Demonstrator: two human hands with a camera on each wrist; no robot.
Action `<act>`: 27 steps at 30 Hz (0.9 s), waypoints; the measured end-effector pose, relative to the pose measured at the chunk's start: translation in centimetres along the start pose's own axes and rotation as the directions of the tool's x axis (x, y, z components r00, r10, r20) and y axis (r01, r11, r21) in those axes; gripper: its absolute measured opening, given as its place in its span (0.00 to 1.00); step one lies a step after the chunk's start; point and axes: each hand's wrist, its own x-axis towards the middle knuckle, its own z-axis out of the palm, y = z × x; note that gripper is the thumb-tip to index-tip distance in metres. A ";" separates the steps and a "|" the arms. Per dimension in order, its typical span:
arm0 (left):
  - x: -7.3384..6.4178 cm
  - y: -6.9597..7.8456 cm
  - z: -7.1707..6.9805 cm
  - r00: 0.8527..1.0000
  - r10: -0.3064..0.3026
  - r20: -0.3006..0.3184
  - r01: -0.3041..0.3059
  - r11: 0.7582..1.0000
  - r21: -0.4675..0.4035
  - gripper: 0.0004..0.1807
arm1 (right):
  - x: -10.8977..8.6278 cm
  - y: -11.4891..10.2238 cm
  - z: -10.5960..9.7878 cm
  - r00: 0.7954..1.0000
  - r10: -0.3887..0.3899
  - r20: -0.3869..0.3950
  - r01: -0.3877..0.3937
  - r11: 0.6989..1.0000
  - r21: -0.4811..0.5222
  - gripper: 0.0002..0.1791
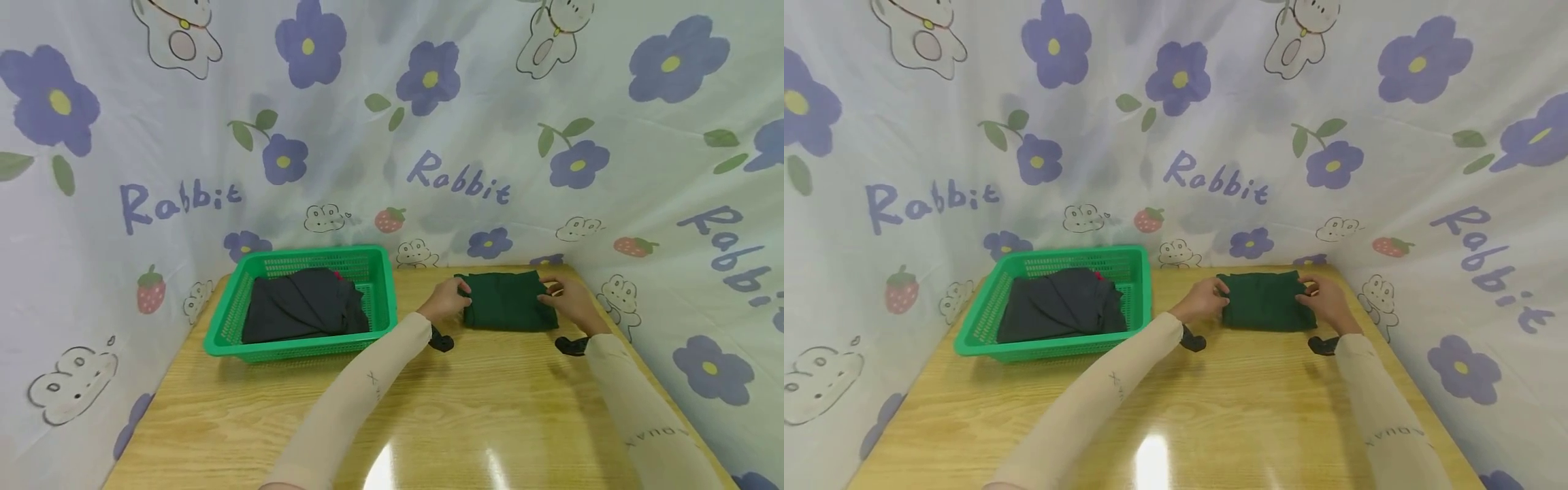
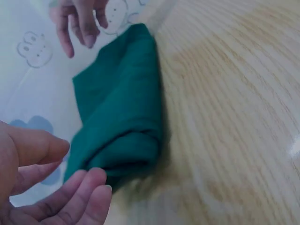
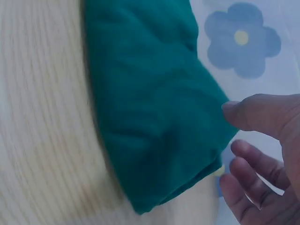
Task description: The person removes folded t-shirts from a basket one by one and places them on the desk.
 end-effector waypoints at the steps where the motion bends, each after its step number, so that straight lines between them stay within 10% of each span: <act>1: -0.2 0.2 -0.2 1.000 0.010 0.007 -0.010 1.000 -0.001 0.14 | 0.0 -0.1 0.1 1.000 -0.016 0.006 0.016 1.000 0.009 0.26; 27: -4.7 4.3 -8.5 0.974 0.173 0.145 -0.179 0.983 0.030 0.10 | 1.8 -10.7 3.2 0.955 -0.249 0.162 0.226 0.963 0.145 0.28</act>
